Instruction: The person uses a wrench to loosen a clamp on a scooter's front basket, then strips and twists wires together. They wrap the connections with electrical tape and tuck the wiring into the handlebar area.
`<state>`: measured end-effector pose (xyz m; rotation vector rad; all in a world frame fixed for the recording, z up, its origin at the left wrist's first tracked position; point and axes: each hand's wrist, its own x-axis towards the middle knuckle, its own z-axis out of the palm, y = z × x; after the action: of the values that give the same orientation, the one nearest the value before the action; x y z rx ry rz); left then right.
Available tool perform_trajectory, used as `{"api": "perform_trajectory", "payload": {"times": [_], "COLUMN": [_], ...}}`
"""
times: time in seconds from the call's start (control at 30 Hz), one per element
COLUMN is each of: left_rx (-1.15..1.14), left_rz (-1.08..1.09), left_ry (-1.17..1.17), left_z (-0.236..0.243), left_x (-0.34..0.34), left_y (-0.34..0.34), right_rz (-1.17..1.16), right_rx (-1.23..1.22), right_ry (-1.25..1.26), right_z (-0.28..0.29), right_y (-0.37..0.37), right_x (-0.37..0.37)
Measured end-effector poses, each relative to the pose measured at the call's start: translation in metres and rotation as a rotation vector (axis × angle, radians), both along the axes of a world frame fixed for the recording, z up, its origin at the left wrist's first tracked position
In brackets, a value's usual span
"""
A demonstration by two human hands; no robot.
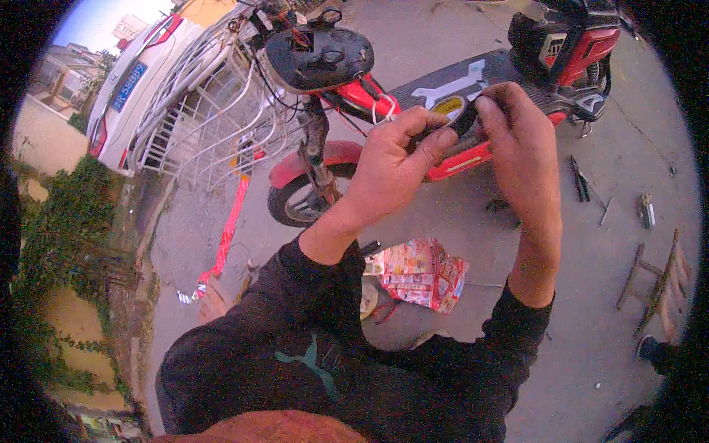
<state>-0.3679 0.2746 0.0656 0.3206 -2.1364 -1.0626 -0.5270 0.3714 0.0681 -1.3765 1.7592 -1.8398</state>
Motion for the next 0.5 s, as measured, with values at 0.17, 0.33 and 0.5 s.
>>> {"api": "perform_trajectory", "payload": {"times": [0.17,0.33,0.5], "left_rx": [0.300,0.841,1.071], "left_rz": [-0.174,-0.538,-0.717], "left_ry": [0.058,0.155,0.280], "left_z": [-0.012,-0.047,-0.036], "left_x": [0.002,0.019,-0.001], "left_y": [0.000,-0.023,-0.038], "right_rz": [0.138,0.275,0.192], "right_rx": [-0.032,-0.013,0.064], "right_ry": [-0.296,-0.602,-0.845], "right_z": [-0.018,-0.050,-0.070], "right_y": [-0.006,-0.012,-0.027], "right_x": [-0.039,-0.056,-0.061]}}
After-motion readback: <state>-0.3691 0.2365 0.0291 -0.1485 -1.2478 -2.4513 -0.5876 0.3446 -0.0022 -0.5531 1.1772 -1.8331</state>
